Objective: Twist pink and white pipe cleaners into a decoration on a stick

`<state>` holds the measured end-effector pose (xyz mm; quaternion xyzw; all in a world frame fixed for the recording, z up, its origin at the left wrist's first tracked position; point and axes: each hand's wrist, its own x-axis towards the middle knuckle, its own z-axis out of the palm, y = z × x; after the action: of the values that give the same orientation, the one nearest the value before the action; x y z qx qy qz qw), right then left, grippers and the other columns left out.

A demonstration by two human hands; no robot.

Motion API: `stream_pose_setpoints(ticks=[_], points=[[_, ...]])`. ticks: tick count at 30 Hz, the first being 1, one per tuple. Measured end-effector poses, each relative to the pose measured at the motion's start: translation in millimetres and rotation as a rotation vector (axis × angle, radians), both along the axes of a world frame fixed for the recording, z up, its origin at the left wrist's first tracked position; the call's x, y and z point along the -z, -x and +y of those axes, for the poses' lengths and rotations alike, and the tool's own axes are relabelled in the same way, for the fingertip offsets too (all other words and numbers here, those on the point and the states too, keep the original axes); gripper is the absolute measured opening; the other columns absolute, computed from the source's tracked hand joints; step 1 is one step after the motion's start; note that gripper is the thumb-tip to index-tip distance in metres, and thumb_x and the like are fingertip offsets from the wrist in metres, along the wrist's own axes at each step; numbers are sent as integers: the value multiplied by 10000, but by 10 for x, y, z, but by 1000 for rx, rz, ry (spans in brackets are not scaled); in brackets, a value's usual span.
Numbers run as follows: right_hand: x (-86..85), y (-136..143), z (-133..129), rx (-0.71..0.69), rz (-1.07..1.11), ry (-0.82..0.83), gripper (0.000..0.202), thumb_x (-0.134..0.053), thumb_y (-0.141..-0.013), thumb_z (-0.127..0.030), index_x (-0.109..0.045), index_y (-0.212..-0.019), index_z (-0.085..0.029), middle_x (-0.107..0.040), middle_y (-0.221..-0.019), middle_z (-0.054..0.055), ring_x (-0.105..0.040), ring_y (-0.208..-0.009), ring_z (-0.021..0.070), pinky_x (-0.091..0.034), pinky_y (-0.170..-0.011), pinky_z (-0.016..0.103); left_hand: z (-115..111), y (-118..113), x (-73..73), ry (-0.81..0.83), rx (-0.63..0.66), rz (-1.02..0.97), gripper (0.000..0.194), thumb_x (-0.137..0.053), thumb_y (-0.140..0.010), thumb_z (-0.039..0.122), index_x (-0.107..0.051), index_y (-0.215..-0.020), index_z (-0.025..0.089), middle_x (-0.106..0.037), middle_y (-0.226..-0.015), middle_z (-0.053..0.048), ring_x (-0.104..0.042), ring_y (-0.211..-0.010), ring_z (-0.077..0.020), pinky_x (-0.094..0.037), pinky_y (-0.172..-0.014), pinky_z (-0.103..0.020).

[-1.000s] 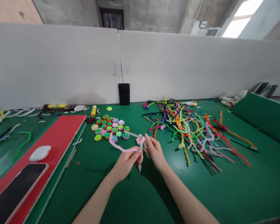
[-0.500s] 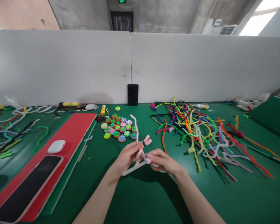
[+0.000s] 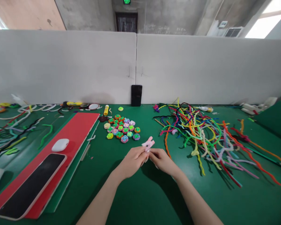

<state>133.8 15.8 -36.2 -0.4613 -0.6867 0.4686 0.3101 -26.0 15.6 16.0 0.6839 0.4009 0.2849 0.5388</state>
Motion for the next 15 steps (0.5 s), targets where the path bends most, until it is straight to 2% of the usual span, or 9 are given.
stream_pose_setpoints(ticks=[4,7,10,15], points=[[36,32,31,265,21,-149,347,-396,-838,-399,-457,-595,-158,-340,-505,-48,-313,-478,77,-258,-439,196,-42,-77,-14,-59,-14,-12,318,-324,-857,313,-384,-576,175,-383,-553,37,-357,-523,-90,-298,-523,-220],[14,45,27,411,114,-131,355,-420,-823,-430,-434,-582,-169,-332,-465,-59,-313,-429,71,-241,-405,197,-60,-141,32,-41,-20,-32,300,-325,-858,286,-411,-594,173,-412,-584,27,-383,-569,-102,-318,-566,-226],[-38,55,10,452,326,-3,358,-434,-813,-454,-410,-582,-182,-313,-424,-78,-288,-354,59,-211,-350,193,-68,-184,87,-30,-27,-82,308,-318,-860,284,-439,-601,169,-445,-616,15,-408,-613,-115,-334,-616,-241],[-116,105,-30,410,798,192,322,-508,-793,-415,-412,-598,-177,-250,-464,-92,-209,-349,36,-150,-330,172,-62,-179,105,4,-34,-192,321,-319,-863,303,-453,-604,167,-460,-632,1,-431,-643,-130,-345,-655,-262]])
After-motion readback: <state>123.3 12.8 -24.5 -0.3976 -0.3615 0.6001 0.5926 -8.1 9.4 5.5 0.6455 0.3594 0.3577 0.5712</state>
